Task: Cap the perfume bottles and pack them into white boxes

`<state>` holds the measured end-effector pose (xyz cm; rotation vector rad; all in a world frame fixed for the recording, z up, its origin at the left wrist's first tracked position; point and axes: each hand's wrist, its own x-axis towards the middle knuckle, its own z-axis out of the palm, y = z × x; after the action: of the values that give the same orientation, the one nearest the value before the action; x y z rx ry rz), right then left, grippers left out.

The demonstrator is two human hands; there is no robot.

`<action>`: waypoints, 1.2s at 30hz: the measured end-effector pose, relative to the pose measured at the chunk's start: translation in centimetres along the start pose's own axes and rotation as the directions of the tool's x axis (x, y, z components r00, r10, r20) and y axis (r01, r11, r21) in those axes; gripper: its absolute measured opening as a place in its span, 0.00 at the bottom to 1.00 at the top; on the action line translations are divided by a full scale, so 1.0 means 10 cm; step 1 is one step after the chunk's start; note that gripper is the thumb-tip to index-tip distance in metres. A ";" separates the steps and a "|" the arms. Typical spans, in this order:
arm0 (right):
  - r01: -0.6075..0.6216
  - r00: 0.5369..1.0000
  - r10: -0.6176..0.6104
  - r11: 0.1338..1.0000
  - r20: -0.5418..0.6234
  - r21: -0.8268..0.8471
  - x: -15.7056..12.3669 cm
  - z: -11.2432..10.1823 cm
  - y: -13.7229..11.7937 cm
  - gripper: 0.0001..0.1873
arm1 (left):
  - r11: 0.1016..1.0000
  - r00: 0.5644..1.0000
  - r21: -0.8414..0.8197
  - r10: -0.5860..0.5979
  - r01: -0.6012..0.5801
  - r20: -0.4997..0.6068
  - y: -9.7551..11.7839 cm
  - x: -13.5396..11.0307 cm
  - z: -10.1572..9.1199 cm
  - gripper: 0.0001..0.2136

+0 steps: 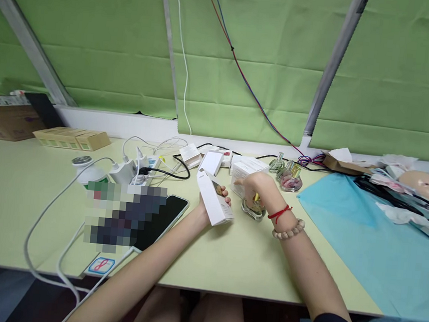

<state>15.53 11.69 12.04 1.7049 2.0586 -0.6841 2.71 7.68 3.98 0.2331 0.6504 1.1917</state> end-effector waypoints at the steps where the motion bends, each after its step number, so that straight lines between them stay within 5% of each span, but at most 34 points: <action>1: 0.000 1.000 0.000 1.000 0.003 -0.004 0.00 0.00 0.00 0.52 | 1.000 1.000 -0.006 -0.001 0.001 0.005 0.00 0.00 0.00 0.12; 7: 0.010 1.000 -0.010 1.000 -0.021 -0.009 -0.02 0.00 0.00 0.51 | 0.999 0.999 0.015 0.041 -0.041 -0.016 0.02 0.03 0.00 0.15; 10: 0.021 1.000 -0.021 1.000 -0.002 0.014 -0.05 0.00 0.02 0.51 | 0.981 0.976 0.078 0.183 -0.175 -0.117 0.02 0.06 0.02 0.18; 12: 0.033 0.999 -0.034 0.999 0.017 0.044 -0.09 0.01 0.01 0.49 | 0.896 0.885 0.247 0.420 -0.369 -0.201 0.01 0.07 0.01 0.18; 15: 0.083 0.996 -0.086 0.992 0.027 0.091 -0.17 0.03 -0.03 0.45 | 0.565 0.616 0.557 0.779 -0.609 -0.117 0.00 0.06 -0.03 0.14; 17: 0.090 0.996 -0.092 0.990 0.014 0.107 -0.21 0.04 -0.08 0.43 | 0.358 0.487 0.640 0.873 -0.679 0.028 -0.01 0.05 -0.05 0.11; 19: 0.052 0.999 -0.052 0.996 0.003 0.071 -0.25 0.04 -0.12 0.39 | 0.254 0.425 0.649 0.897 -0.717 0.118 -0.02 0.04 -0.07 0.09; 21: 0.005 1.000 -0.005 1.000 0.010 0.011 -0.26 0.04 -0.14 0.33 | 0.237 0.419 0.631 0.895 -0.738 0.154 -0.03 0.04 -0.08 0.09; 26: -0.024 0.999 0.025 0.999 0.038 -0.033 -0.26 0.05 -0.14 0.29 | 0.335 0.551 0.616 0.812 -0.713 0.195 -0.04 0.09 -0.11 0.13; 29: 0.006 0.998 -0.004 0.999 0.060 -0.043 -0.27 0.05 -0.11 0.30 | 0.385 0.569 0.583 0.805 -0.715 0.166 -0.05 0.12 -0.11 0.17; 34: 0.211 0.977 -0.210 0.977 0.043 -0.021 -0.42 -0.04 0.01 0.29 | 0.302 0.557 0.644 0.796 -0.703 0.236 -0.05 0.09 -0.09 0.20; 36: 0.382 0.924 -0.381 0.924 -0.041 0.028 -0.50 -0.12 0.07 0.26 | 0.261 0.547 0.676 0.798 -0.690 0.251 -0.05 0.08 -0.08 0.20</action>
<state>17.18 8.53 15.75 1.3477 2.4468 -0.8154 2.80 8.13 2.78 1.2936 1.2089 1.8416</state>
